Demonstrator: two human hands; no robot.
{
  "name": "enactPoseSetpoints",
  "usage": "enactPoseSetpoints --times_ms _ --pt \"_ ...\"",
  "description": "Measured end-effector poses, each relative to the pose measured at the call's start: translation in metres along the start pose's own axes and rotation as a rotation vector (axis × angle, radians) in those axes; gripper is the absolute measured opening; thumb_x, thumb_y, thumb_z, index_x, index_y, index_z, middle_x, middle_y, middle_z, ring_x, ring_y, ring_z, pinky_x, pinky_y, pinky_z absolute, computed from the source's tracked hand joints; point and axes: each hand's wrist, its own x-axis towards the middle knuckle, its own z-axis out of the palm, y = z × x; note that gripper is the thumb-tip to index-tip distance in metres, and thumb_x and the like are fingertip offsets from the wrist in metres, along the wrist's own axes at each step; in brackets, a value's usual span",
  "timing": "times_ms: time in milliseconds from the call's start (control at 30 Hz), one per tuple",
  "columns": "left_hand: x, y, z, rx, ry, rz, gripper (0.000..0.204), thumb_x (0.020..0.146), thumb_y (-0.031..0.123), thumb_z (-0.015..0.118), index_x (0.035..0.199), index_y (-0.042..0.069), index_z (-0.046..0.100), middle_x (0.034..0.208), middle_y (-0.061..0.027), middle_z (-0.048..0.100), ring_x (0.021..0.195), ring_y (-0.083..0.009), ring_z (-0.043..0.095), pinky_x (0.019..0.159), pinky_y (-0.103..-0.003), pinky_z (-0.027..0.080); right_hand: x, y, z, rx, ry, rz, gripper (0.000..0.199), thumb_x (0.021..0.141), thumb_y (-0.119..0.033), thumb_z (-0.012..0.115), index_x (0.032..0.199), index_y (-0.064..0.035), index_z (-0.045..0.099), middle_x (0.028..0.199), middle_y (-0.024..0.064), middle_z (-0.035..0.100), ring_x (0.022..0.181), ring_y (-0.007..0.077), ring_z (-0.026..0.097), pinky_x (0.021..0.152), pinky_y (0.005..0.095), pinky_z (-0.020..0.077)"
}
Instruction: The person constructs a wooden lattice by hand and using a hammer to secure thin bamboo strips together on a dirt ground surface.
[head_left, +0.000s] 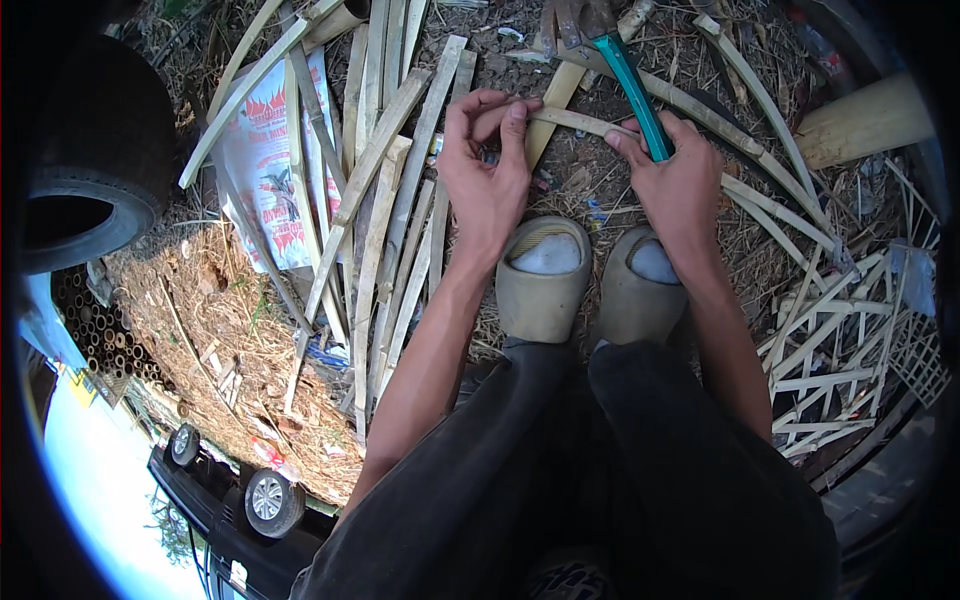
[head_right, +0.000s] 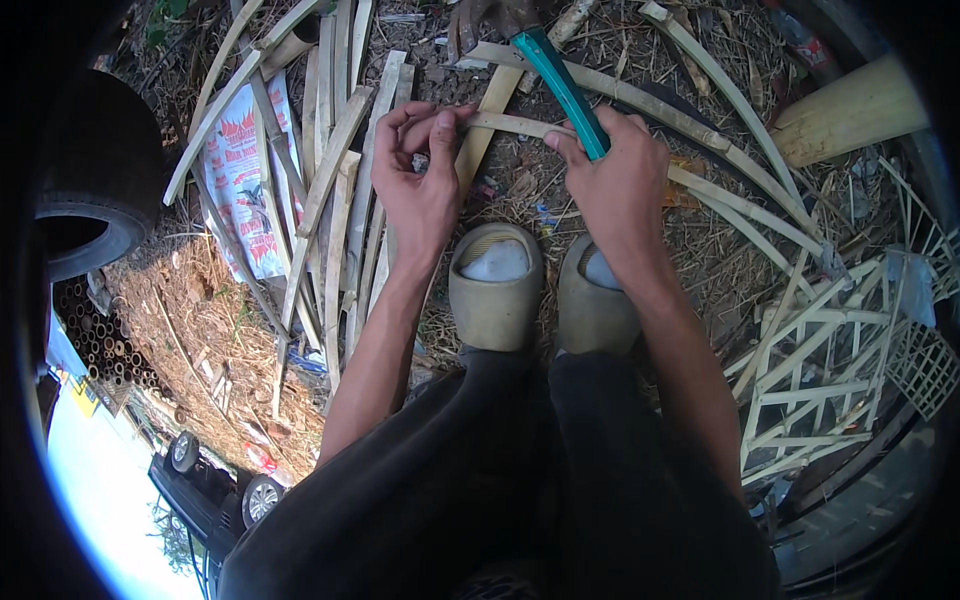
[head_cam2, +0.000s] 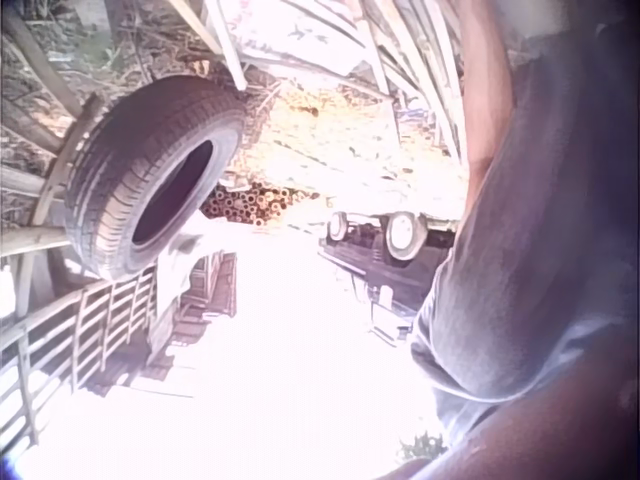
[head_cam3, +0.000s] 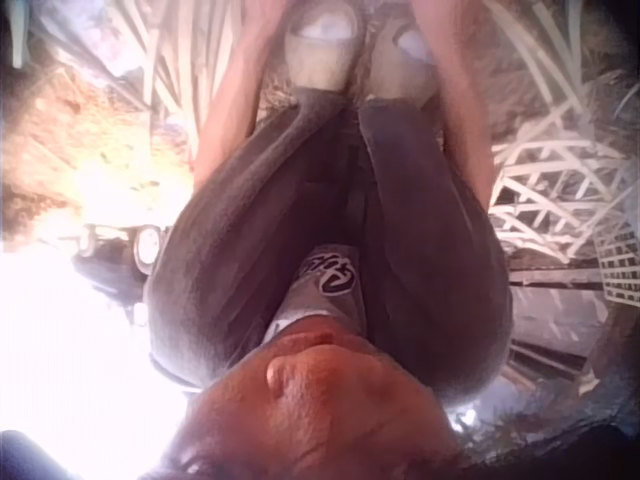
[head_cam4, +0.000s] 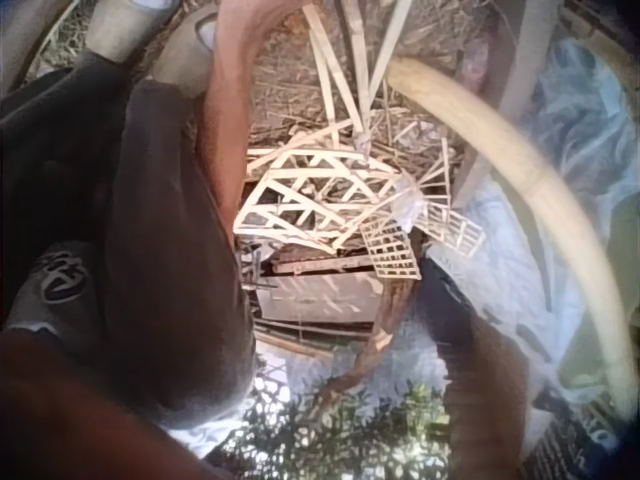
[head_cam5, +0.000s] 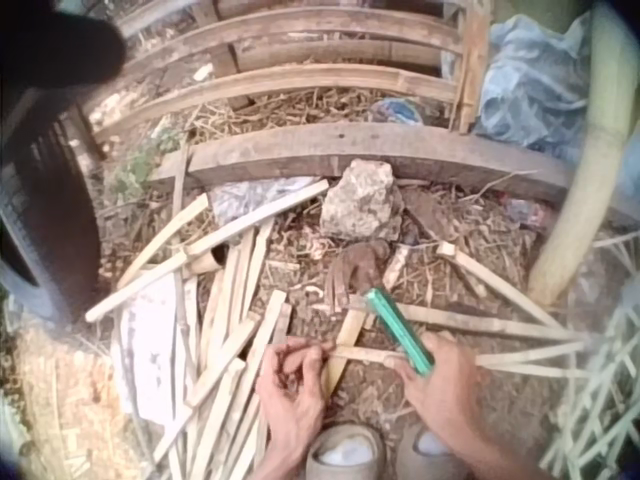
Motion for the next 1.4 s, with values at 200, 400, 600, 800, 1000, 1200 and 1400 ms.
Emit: enactPoseSetpoints --times_ms 200,400,600,800,1000,1200,1400 --pt "0.036 0.003 -0.013 0.502 -0.022 0.308 0.019 0.097 0.011 0.072 0.114 0.004 0.074 0.1 -0.0124 0.075 0.091 -0.0198 0.071 0.085 -0.033 0.055 0.001 0.002 -0.001 -0.003 0.022 0.007 0.027 0.081 -0.019 0.089 0.096 -0.0006 0.076 0.079 0.0156 0.066 0.067 0.0268 0.068 0.063 0.041 0.0506" --pt "0.085 0.009 -0.014 0.832 -0.17 0.586 0.018 0.085 0.02 0.079 0.101 0.011 0.082 0.099 -0.001 0.074 0.091 -0.0255 0.062 0.081 -0.038 0.052 0.004 0.001 -0.001 0.011 -0.023 0.063 0.029 0.081 -0.021 0.089 0.096 -0.0008 0.076 0.079 0.0159 0.067 0.069 0.0275 0.069 0.064 0.041 0.0509" --pt "0.085 0.005 -0.016 0.788 -0.181 0.594 0.018 0.084 0.026 0.08 0.094 0.011 0.083 0.098 -0.0003 0.074 0.088 -0.0263 0.063 0.081 -0.037 0.053 0.005 0.007 -0.001 0.002 -0.015 0.044 0.031 0.08 -0.023 0.09 0.096 -0.0015 0.076 0.079 0.0157 0.067 0.069 0.0279 0.069 0.065 0.0418 0.051" --pt "0.111 0.01 -0.02 0.839 -0.299 0.618 0.018 0.084 0.029 0.08 0.091 0.012 0.082 0.096 0.0003 0.073 0.091 -0.0253 0.067 0.08 -0.039 0.054 0.006 0.007 0.0 0.021 -0.029 0.054 0.031 0.08 -0.023 0.09 0.097 -0.0013 0.076 0.079 0.0159 0.067 0.069 0.0287 0.069 0.065 0.042 0.0516" --pt "0.119 0.014 -0.029 0.959 -0.443 0.778 0.02 0.087 0.03 0.077 0.096 0.012 0.077 0.095 -0.0004 0.069 0.097 -0.0241 0.067 0.085 -0.04 0.052 0.006 0.007 0.0 0.019 -0.031 0.042 0.03 0.08 -0.023 0.089 0.096 -0.0019 0.076 0.079 0.0163 0.067 0.07 0.0296 0.07 0.066 0.0427 0.0522" --pt "0.132 0.022 -0.042 1.048 -0.654 0.861 0.023 0.09 0.029 0.073 0.108 0.015 0.077 0.101 0.0005 0.07 0.103 -0.0206 0.066 0.088 -0.039 0.05 0.007 0.01 -0.001 0.037 -0.031 0.044 0.029 0.08 -0.023 0.089 0.094 -0.0019 0.075 0.08 0.0164 0.067 0.071 0.0319 0.07 0.068 0.0443 0.0525" --pt "0.126 0.028 -0.04 1.039 -0.627 0.796 0.015 0.087 0.024 0.075 0.097 0.014 0.08 0.097 -0.0002 0.07 0.099 -0.021 0.068 0.085 -0.039 0.052 0.006 0.013 0.002 0.04 -0.016 0.017 0.029 0.08 -0.023 0.089 0.094 -0.002 0.075 0.079 0.0159 0.066 0.07 0.0307 0.069 0.066 0.0433 0.0518"
